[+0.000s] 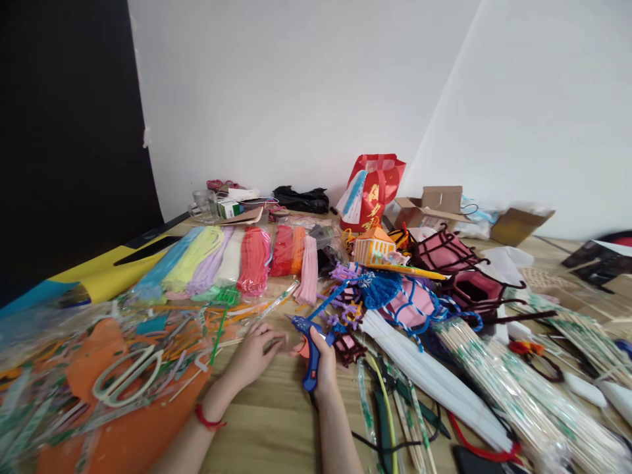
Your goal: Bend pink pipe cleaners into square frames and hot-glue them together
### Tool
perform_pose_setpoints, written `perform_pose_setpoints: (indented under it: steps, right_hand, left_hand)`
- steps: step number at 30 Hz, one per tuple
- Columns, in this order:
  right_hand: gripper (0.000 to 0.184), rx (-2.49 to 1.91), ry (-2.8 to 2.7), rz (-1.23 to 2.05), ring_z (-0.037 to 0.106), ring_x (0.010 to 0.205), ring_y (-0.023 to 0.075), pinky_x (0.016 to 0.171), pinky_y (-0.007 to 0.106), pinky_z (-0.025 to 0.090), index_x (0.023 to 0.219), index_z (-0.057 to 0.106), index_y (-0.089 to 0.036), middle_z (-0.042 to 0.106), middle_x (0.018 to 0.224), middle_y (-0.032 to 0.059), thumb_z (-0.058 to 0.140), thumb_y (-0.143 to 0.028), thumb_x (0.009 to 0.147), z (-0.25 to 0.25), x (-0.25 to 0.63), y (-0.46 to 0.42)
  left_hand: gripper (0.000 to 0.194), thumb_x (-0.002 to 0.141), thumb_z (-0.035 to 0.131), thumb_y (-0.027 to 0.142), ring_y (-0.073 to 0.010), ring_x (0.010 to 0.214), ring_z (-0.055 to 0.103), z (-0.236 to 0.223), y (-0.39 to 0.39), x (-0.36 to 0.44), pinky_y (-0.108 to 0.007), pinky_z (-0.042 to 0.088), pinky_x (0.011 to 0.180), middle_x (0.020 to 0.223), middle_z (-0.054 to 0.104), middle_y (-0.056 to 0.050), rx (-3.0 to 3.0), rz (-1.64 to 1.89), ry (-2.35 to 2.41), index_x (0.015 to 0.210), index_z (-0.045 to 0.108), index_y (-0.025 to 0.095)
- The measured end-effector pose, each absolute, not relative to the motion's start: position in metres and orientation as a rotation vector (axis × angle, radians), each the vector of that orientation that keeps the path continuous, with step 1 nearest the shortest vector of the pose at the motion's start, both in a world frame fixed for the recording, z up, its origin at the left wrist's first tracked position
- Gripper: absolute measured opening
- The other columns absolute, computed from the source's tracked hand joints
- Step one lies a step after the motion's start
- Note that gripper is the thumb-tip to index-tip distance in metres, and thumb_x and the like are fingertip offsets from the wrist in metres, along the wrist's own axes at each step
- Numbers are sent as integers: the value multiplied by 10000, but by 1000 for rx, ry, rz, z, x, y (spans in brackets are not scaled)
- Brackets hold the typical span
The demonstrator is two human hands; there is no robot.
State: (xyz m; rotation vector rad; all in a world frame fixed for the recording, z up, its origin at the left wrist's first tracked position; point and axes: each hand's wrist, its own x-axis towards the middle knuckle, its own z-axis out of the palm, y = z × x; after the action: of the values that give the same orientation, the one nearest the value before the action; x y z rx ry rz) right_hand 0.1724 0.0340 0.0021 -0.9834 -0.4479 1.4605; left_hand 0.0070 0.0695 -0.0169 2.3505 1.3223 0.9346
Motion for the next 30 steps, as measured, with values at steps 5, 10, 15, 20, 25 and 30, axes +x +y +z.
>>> perform_pose_setpoints:
  steps: [5, 10, 15, 20, 25, 30]
  right_hand:
    - [373, -966, -421, 1443, 652, 510, 210, 497, 289, 502, 659, 635, -164, 682, 541, 66, 656, -536, 689, 4, 171, 34]
    - [407, -997, -481, 1465, 517, 318, 135, 343, 217, 355, 635, 629, -137, 589, 386, 34, 642, -538, 704, 2, 175, 34]
    - [443, -989, -485, 1469, 401, 251, 93, 293, 202, 254, 608, 609, -153, 516, 325, -4, 587, -578, 728, -3, 176, 35]
    - [431, -948, -485, 1468, 388, 260, 90, 320, 216, 308, 601, 609, -163, 472, 323, -29, 590, -573, 733, -4, 177, 36]
    - [431, -928, -501, 1518, 391, 273, 99, 337, 231, 320, 594, 599, -174, 462, 317, -30, 577, -579, 741, -6, 178, 37]
    - [445, -981, -495, 1471, 381, 269, 90, 324, 224, 297, 572, 601, -169, 461, 317, -28, 587, -585, 730, -11, 178, 39]
  left_hand:
    - [168, 845, 557, 197, -207, 921, 519, -16, 69, 7, -363, 450, 819, 875, 587, -33, 2350, 929, 1320, 949, 675, 256]
    - [167, 841, 558, 201, -213, 937, 516, -17, 69, 7, -375, 448, 835, 883, 588, -39, 2348, 930, 1320, 952, 675, 245]
    - [180, 840, 547, 200, -219, 943, 522, -17, 69, 6, -383, 458, 839, 877, 583, -44, 2343, 931, 1317, 954, 678, 245]
    - [184, 847, 531, 203, -221, 947, 518, -17, 69, 7, -394, 454, 854, 884, 584, -48, 2338, 936, 1320, 948, 679, 243]
    - [189, 842, 536, 202, -222, 943, 519, -17, 70, 6, -397, 450, 863, 879, 584, -47, 2341, 926, 1314, 953, 683, 248]
    - [191, 842, 539, 209, -222, 945, 519, -14, 69, 7, -395, 449, 862, 875, 587, -46, 2341, 927, 1316, 958, 684, 252]
